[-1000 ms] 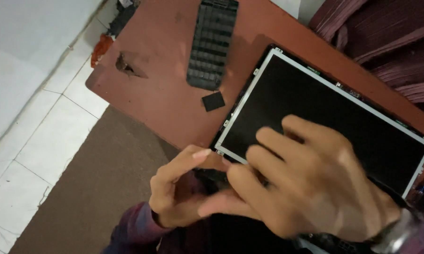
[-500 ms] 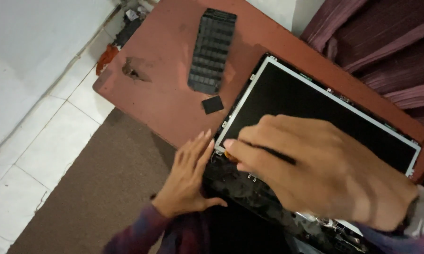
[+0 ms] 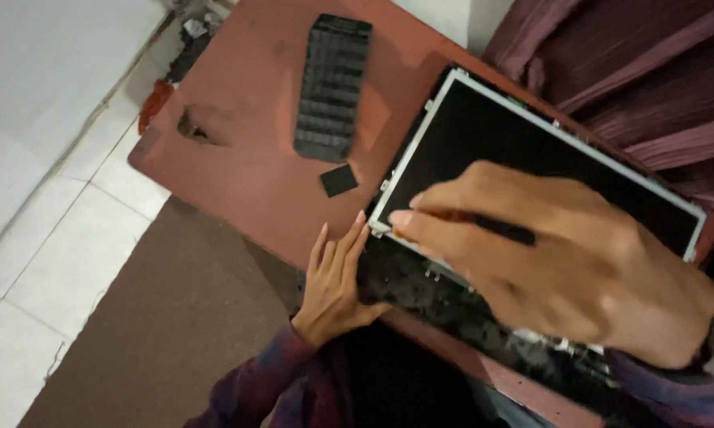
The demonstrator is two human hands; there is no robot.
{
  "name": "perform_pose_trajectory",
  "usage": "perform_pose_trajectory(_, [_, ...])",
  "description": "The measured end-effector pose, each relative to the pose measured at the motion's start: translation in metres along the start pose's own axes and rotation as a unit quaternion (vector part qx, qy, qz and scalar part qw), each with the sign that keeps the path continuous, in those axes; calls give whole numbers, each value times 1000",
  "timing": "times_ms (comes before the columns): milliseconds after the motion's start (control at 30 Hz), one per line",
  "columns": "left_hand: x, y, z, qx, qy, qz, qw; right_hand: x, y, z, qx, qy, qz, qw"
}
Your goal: The person uses a screwdriver to tighten screws along the edges of a laptop screen bezel. After securing the screws, the person flips the laptop over to show the closed back cover.
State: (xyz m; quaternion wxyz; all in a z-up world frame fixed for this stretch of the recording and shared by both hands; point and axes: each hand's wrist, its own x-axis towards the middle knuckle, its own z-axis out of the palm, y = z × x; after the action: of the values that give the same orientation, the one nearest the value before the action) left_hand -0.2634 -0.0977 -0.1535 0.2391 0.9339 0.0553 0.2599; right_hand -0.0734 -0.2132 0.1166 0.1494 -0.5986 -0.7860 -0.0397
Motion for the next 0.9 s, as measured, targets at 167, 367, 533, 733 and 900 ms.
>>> perform_pose_trajectory(167, [24,4,14,-5,-4,1,1000,0,9,-15,-8,-28,29,999])
perform_pose_trajectory(367, [37,-1,19,15,-39,-14,999,-9,32,-2,-38,-17,78,996])
perform_pose_trajectory(533, [66,9,-12,-133,-83,-50,986,-18,57,28,-199,22,101,975])
perform_pose_trajectory(733, [137,23,-43,-299,165,27,940,0,60,34,-238,24,103,966])
perform_pose_trajectory(900, [153,26,-31,-345,191,-45,918,5,60,28,-251,39,125,959])
